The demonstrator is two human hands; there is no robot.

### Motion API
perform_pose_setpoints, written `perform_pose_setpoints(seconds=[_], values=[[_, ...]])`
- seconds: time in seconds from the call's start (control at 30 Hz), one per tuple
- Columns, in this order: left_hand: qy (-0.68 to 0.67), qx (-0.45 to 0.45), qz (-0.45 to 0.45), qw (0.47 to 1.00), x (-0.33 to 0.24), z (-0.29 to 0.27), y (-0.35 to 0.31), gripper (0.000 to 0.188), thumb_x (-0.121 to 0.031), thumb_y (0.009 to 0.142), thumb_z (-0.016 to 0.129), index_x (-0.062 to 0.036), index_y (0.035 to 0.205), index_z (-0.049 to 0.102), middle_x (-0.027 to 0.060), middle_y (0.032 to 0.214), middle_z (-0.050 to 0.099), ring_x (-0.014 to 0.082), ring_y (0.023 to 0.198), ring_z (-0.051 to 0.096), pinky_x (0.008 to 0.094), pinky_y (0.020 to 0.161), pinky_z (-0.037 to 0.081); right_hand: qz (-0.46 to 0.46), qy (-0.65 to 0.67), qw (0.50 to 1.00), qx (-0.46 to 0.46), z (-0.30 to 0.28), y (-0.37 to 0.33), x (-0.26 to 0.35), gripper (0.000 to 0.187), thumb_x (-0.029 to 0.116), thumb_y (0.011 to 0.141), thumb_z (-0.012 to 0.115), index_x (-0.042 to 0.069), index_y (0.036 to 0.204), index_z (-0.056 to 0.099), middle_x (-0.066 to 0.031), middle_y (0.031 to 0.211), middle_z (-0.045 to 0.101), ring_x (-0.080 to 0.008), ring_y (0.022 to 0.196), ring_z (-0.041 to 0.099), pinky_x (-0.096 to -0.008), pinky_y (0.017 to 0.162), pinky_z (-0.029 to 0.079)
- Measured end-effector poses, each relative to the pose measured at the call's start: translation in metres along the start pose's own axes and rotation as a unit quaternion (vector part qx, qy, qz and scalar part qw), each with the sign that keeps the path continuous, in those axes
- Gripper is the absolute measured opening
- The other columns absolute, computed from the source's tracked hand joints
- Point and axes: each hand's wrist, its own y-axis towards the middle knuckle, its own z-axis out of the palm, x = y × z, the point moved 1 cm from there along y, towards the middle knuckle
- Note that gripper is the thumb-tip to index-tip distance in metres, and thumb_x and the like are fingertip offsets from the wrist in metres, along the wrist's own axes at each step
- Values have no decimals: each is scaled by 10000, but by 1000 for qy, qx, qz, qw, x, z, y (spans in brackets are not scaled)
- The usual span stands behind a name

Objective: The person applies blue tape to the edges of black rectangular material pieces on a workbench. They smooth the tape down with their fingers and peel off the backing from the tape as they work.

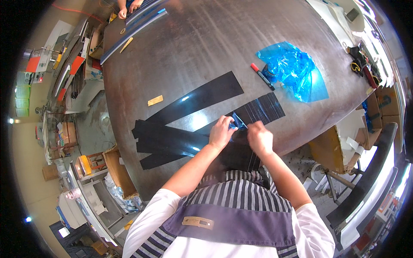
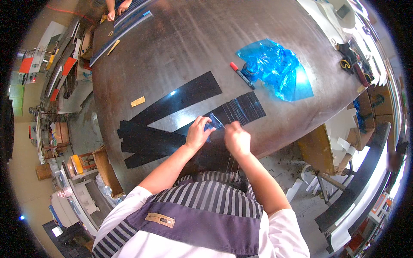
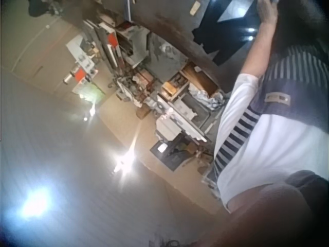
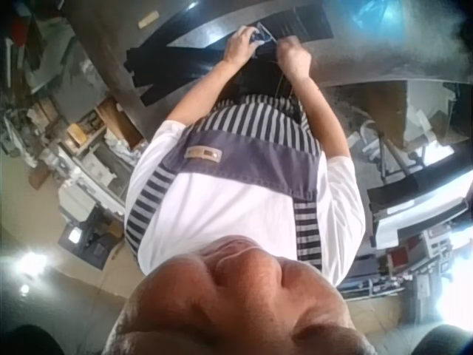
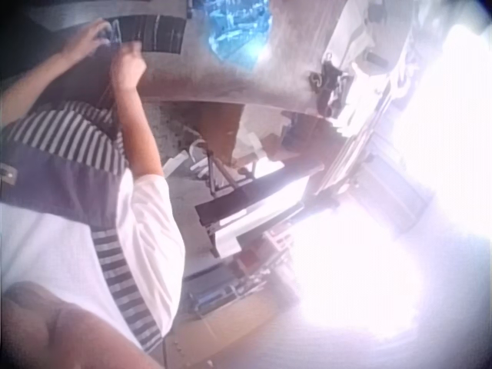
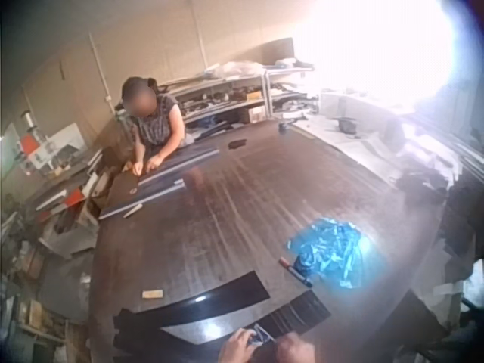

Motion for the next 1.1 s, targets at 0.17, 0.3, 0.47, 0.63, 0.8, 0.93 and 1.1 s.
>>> perform_pose_setpoints(seconds=[0.17, 0.3, 0.47, 0.63, 0.8, 0.93, 1.1], values=[[26, 2, -38, 999, -12, -2, 0, 335, -49, 736, 777, -83, 1025, 612, 123, 1222, 530, 353, 979, 638, 424, 798, 540, -78, 59, 993, 63, -3, -4, 3, 35, 102, 828, 615, 95, 844, 645, -100, 852, 570, -311, 736, 653, -430, 642, 544], [42, 89, 37, 994, -12, -13, 9, 295, 14, 754, 718, -67, 1013, 605, 101, 1241, 566, 298, 982, 650, 365, 834, 542, 9, 159, 986, -40, -10, 8, -8, 103, 83, 877, 606, 54, 950, 672, -124, 988, 657, -330, 939, 625, -416, 836, 509], [-344, -117, -225, 904, 52, -4, 17, 97, -112, 955, 583, -52, 1030, 569, 50, 985, 650, 124, 940, 605, 299, 830, 489, 126, 225, 966, -17, -3, 8, -17, 149, 106, 922, 586, 37, 1037, 650, -151, 930, 688, -349, 897, 650, -401, 812, 516], [42, -55, -87, 994, 17, -22, 18, 479, -352, 722, 852, -92, 1075, 660, 171, 988, 661, 360, 892, 656, 424, 779, 525, 240, 336, 910, -31, 8, 11, -30, 152, 92, 966, 583, 15, 1089, 629, -90, 845, 688, -145, 800, 669, -299, 740, 522], [68, -46, -92, 992, 15, -32, 20, 231, -266, 713, 830, -118, 831, 699, 77, 857, 627, 315, 844, 647, 418, 712, 511, 247, 345, 905, -21, 12, 15, -36, 155, 91, 952, 591, 23, 1084, 635, -99, 835, 697, -166, 774, 685, -300, 715, 524], [-19, 141, -5, 990, -7, -28, 14, 226, -223, 681, 850, -90, 801, 712, 90, 817, 623, 300, 814, 646, 376, 717, 503, 260, 334, 906, -2, 9, 21, -36, 173, 119, 935, 597, 37, 1077, 650, -151, 865, 714, -261, 785, 712, -337, 729, 534], [-79, 54, -2, 995, 1, -8, 9, 200, -211, 745, 806, -65, 836, 705, 108, 859, 643, 306, 850, 653, 378, 758, 512, 99, 160, 981, -57, -2, 23, -30, 117, 102, 887, 610, 57, 974, 674, -130, 893, 667, -311, 823, 678, -388, 710, 539]])
